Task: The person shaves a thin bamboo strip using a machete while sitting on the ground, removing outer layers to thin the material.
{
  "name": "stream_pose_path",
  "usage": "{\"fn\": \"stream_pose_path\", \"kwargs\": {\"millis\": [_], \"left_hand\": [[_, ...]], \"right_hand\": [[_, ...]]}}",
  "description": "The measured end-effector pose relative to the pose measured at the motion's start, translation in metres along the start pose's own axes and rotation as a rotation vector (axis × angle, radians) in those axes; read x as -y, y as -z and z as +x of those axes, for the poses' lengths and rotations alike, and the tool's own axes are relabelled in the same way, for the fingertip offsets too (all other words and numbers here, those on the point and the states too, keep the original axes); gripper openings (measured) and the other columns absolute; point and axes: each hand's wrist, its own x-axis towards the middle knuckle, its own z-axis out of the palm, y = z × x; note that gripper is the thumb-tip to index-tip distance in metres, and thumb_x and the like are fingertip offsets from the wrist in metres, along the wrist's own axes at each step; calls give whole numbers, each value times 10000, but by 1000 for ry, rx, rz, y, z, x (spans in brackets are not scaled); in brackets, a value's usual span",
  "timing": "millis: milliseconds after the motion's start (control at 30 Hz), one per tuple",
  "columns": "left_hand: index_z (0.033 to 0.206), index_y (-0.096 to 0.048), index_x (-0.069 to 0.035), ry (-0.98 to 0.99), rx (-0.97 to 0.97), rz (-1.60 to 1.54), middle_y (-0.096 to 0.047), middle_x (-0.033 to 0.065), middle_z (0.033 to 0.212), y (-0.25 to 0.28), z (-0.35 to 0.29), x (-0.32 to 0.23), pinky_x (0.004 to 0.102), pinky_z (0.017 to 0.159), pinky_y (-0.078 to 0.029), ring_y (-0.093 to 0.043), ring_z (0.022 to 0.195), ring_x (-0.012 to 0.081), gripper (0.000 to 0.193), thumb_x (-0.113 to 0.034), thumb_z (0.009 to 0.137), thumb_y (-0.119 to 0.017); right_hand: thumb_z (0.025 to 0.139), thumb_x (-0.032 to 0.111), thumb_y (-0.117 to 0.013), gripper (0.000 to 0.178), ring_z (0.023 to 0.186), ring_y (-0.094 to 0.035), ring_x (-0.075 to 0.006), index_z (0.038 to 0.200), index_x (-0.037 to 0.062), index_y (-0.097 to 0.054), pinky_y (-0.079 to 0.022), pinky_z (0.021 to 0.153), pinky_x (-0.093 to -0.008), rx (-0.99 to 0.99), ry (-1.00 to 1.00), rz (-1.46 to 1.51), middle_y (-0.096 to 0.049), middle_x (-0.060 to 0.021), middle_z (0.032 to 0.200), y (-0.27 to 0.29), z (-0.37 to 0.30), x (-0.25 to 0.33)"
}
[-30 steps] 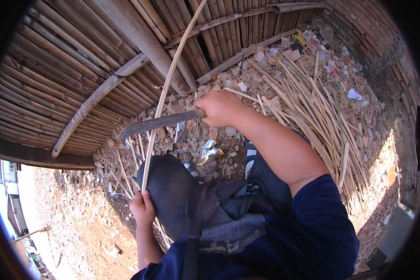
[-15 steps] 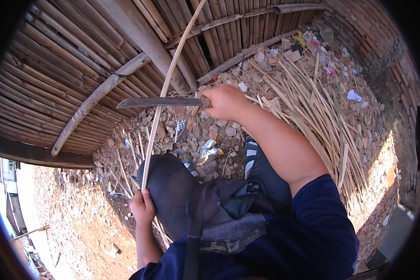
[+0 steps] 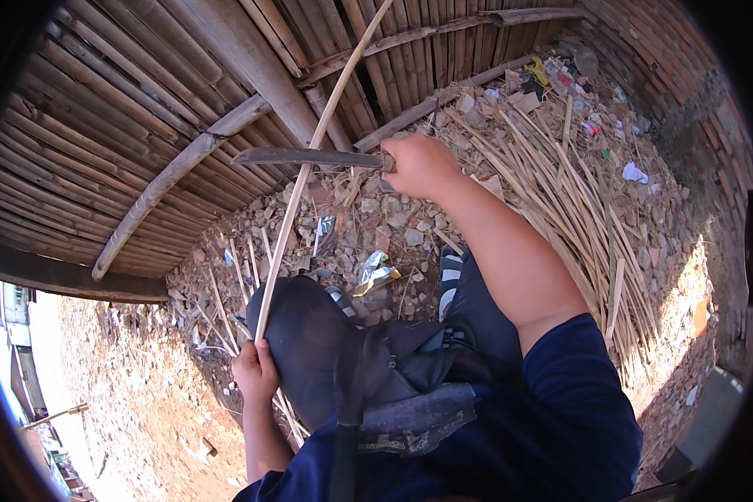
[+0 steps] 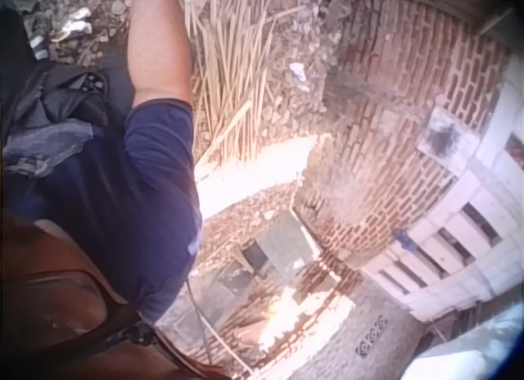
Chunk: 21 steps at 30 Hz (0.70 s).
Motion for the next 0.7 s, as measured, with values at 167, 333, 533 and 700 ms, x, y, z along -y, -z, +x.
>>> {"fn": "stream_pose_path", "kwargs": {"millis": [167, 333, 533, 700], "left_hand": [[702, -473, -26, 28, 31, -30, -498, 178, 536, 1, 1, 0, 432, 472, -383, -511, 454, 342, 454, -302, 1049, -568], [696, -462, -24, 49, 35, -68, -488, 172, 530, 1, 0, 2, 423, 467, -373, -491, 444, 326, 455, -289, 1051, -567], [704, -473, -23, 58, 34, -53, -495, 175, 537, 1, 0, 2, 424, 468, -377, -493, 448, 332, 439, -278, 1048, -570], [720, -486, -22, 8, 24, -14, -512, 186, 548, 0, 1, 2, 445, 475, -391, -530, 470, 370, 426, -283, 1047, -567]], "right_hand": [[777, 239, -756, 371, 1006, -701, -382, 1126, 118, -717, -561, 887, -508, -21, 63, 150, -737, -174, 1015, -22, 1, -4], [749, 200, -725, 320, 938, -693, -403, 1058, 121, -706, -555, 835, -516, 156, 248, 64, -720, -180, 918, -24, -10, 27], [753, 210, -745, 259, 962, -715, -361, 997, 127, -729, -576, 824, -508, 230, 297, -47, -739, -139, 965, -16, -11, 30], [746, 231, -756, 419, 967, -701, -395, 1153, 134, -725, -556, 862, -509, 76, 107, 41, -735, -188, 989, -17, 0, 1]]}}
